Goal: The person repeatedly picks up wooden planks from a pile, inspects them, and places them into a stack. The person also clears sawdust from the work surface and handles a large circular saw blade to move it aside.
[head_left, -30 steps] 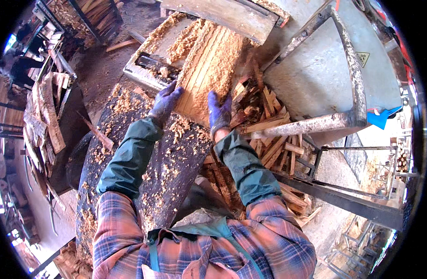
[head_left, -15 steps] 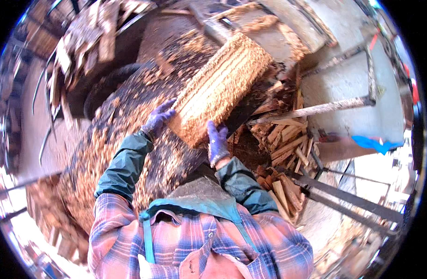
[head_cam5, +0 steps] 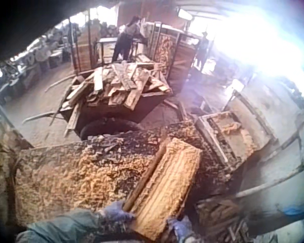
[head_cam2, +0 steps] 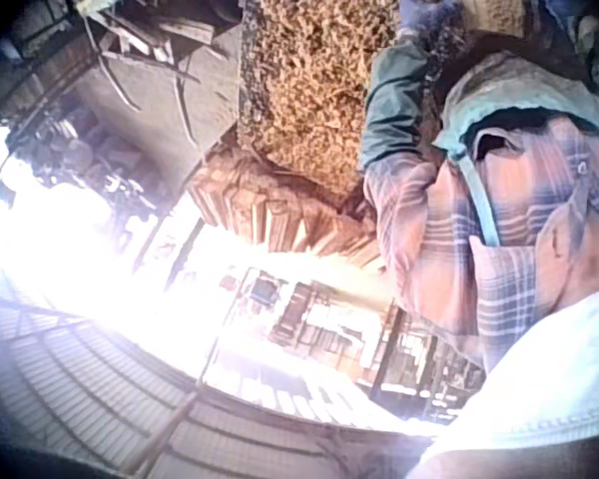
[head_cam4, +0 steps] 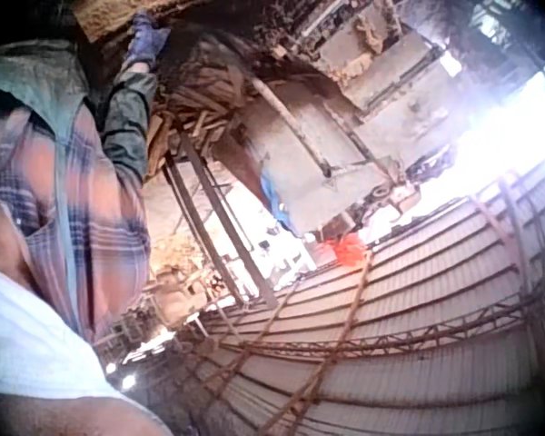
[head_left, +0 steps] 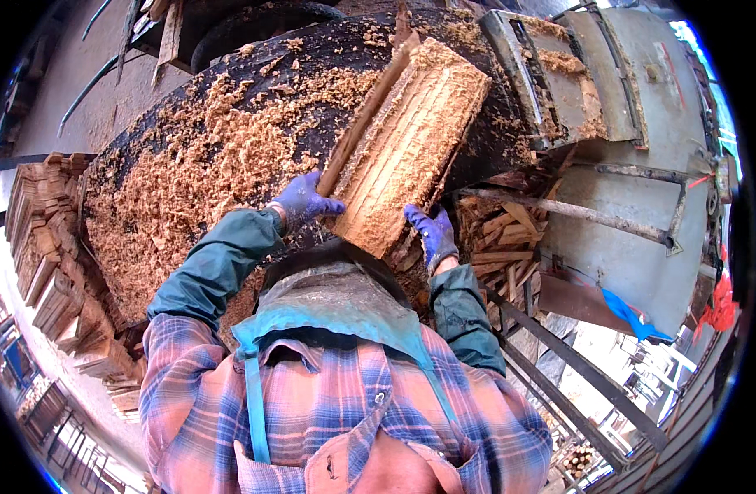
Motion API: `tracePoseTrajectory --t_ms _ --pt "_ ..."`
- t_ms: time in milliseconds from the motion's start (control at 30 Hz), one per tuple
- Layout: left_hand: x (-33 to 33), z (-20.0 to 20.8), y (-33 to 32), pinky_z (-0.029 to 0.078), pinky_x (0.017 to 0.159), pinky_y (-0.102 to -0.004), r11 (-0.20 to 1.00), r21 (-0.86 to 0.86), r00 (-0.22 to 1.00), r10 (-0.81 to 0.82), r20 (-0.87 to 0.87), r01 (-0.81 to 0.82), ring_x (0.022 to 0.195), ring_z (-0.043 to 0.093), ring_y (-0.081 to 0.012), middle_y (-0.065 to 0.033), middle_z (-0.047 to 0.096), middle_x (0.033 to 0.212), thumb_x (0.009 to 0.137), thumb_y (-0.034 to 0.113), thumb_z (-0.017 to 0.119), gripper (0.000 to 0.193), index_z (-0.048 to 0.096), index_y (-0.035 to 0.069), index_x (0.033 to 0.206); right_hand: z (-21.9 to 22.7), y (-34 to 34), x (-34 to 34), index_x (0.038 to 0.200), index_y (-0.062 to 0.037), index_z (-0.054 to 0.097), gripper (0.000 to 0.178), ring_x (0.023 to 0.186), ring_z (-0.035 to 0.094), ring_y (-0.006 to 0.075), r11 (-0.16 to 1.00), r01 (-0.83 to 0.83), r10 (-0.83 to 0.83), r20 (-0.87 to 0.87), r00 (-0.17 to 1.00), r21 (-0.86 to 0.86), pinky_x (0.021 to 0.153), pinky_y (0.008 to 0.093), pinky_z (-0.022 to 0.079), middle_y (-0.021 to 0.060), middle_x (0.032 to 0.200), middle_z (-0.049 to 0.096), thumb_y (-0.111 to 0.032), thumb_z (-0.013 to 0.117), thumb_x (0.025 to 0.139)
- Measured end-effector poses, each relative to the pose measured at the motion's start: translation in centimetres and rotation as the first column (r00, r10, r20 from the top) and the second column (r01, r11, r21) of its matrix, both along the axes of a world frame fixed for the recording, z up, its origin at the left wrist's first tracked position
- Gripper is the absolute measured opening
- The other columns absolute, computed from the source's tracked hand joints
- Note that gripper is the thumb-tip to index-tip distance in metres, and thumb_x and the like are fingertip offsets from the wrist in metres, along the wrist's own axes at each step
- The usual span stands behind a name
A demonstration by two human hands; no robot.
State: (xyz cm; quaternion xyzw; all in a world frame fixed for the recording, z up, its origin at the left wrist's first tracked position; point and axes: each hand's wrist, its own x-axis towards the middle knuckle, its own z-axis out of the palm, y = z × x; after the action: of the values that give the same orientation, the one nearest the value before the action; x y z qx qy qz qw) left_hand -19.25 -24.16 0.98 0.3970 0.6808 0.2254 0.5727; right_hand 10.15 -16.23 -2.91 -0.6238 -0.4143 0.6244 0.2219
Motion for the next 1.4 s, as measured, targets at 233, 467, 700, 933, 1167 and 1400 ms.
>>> tracePoseTrajectory --t_ms 233,467,700,933,1167,1400 --pt "-0.5 0.7 -1.3 0.050 0.071 -0.0258 0.951 0.115 0.949 0.264 0.173 -0.286 0.080 0.060 -0.0106 -0.0049 0.067 0.092 0.087 0.018 0.067 0.032 0.062 -0.002 0.110 6.5 1.7 0.2 0.116 0.0017 0.052 0.040 0.062 0.058 0.0146 0.995 0.092 -0.084 -0.162 0.983 0.039 0.055 0.0301 0.051 0.0048 0.078 0.058 -0.012 0.070 0.083" --pt "5.7 6.8 -2.9 0.050 0.072 -0.0258 0.898 0.105 0.800 0.322 0.506 -0.427 0.086 0.059 -0.0117 -0.0046 0.064 0.098 0.090 0.024 0.067 0.044 0.051 0.000 0.123 5.9 2.2 -7.7 0.118 -0.0011 0.053 0.031 0.084 0.063 0.0164 0.966 -0.246 0.251 -0.540 0.803 0.082 0.075 0.0272 0.052 0.0069 0.093 0.063 -0.020 0.058 0.093" --pt "3.3 5.7 -6.2 0.049 0.057 -0.0245 0.728 0.051 0.610 0.533 0.586 -0.684 0.066 0.060 -0.0119 -0.0058 0.065 0.085 0.090 0.016 0.064 0.029 0.055 0.002 0.113 10.0 1.8 -11.8 0.130 -0.0006 0.051 0.039 0.097 0.059 0.0147 0.494 -0.828 0.779 -0.559 0.286 0.264 0.084 0.0244 0.049 0.0066 0.113 0.062 -0.024 0.051 0.099" --pt "-13.5 12.1 5.1 0.051 0.072 -0.0361 0.481 0.660 0.816 0.299 0.495 -0.577 0.079 0.062 -0.0188 -0.0122 0.064 0.104 0.092 0.037 0.059 0.041 0.056 0.004 0.117 11.6 2.5 -4.6 0.121 -0.0026 0.055 0.036 0.083 0.065 0.0196 0.960 -0.270 0.270 -0.456 0.848 0.066 0.066 0.0302 0.055 0.0136 0.099 0.065 -0.029 0.053 0.097" --pt "-7.1 -5.9 7.4 0.037 0.107 -0.0407 0.933 0.357 0.912 0.109 -0.395 0.044 0.126 0.047 -0.0346 -0.0232 0.040 0.143 0.070 0.055 0.077 0.105 0.030 -0.003 0.143 9.2 -3.2 -2.8 0.119 -0.0048 0.060 0.036 0.096 0.062 0.0207 0.999 0.032 -0.027 0.283 0.959 -0.015 0.082 0.0324 0.052 0.0102 0.107 0.065 -0.027 0.065 0.090" --pt "-3.0 -6.5 6.3 0.050 0.086 -0.0313 0.961 0.276 0.999 -0.004 -0.036 0.014 0.093 0.062 -0.0181 -0.0101 0.067 0.105 0.070 0.018 0.081 0.058 0.056 -0.003 0.118 1.0 -4.0 -1.4 0.126 0.0057 0.046 0.035 0.105 0.060 0.0235 0.977 0.208 -0.215 -0.254 0.943 -0.056 0.091 0.0331 0.053 0.0165 0.117 0.059 -0.002 0.056 0.093"
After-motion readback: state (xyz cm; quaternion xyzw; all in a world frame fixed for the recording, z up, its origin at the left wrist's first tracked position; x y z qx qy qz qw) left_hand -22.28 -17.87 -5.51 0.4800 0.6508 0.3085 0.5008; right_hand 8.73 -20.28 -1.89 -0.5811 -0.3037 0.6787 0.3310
